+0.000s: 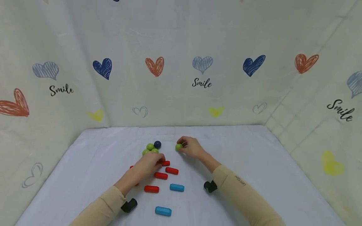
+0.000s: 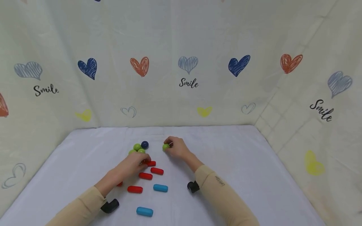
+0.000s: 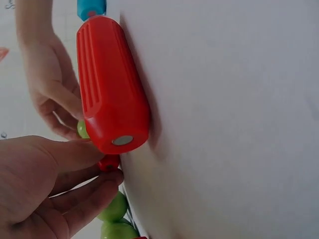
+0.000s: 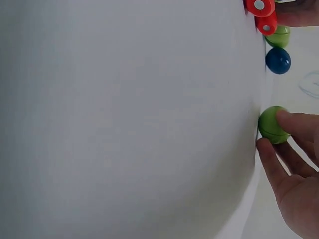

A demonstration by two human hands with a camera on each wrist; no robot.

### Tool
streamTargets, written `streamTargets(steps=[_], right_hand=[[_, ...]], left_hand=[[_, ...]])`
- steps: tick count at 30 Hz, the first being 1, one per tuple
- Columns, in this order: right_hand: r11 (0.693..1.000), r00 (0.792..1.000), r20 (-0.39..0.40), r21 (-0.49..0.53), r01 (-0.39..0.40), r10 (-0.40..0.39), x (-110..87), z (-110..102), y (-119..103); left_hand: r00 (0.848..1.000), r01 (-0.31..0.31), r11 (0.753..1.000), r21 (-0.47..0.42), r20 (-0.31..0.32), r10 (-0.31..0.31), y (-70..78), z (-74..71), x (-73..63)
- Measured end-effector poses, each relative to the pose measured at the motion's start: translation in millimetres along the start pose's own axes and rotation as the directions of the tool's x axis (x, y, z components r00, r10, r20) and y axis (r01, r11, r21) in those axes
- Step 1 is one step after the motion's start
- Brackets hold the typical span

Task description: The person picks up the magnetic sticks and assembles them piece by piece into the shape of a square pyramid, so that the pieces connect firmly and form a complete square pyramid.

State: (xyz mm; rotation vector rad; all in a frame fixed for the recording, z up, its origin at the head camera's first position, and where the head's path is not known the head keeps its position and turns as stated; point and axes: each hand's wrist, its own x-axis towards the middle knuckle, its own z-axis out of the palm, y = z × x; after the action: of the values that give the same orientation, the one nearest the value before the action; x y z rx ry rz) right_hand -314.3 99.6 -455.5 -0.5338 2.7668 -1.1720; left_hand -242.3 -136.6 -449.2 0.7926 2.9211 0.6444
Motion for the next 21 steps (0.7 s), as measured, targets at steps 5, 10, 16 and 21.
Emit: streamTargets(steps=[5,10,16,21], right_hand=[[0.999,1.0,0.008,-0.033,0.023,-0.023,-8.1,-8,3],[0.998,1.0,0.019,-0.049,0.024,-0.023,-19.9,-17,8],[0.999,1.0,0.018,-0.039,0.022,-0.021,-32.0,-28,15],[0.999,0.998,0.038,-0.025,0.043,-0.042,-41.7,-35,18]], left_hand=[[1.0,-0.014,1.0,0.017,0.017,0.013,3.3,-2.4,2.3],[0.999,-0.02,0.999,0.037,0.032,0.019,6.8,-1.4,6.3],[1.0,-0.023,0.999,0.049,0.02,0.022,11.1,-0.9,11.6],[1.0,-0.024,1.0,0.008,0.01,0.023,15.1,-0.9,16.7]])
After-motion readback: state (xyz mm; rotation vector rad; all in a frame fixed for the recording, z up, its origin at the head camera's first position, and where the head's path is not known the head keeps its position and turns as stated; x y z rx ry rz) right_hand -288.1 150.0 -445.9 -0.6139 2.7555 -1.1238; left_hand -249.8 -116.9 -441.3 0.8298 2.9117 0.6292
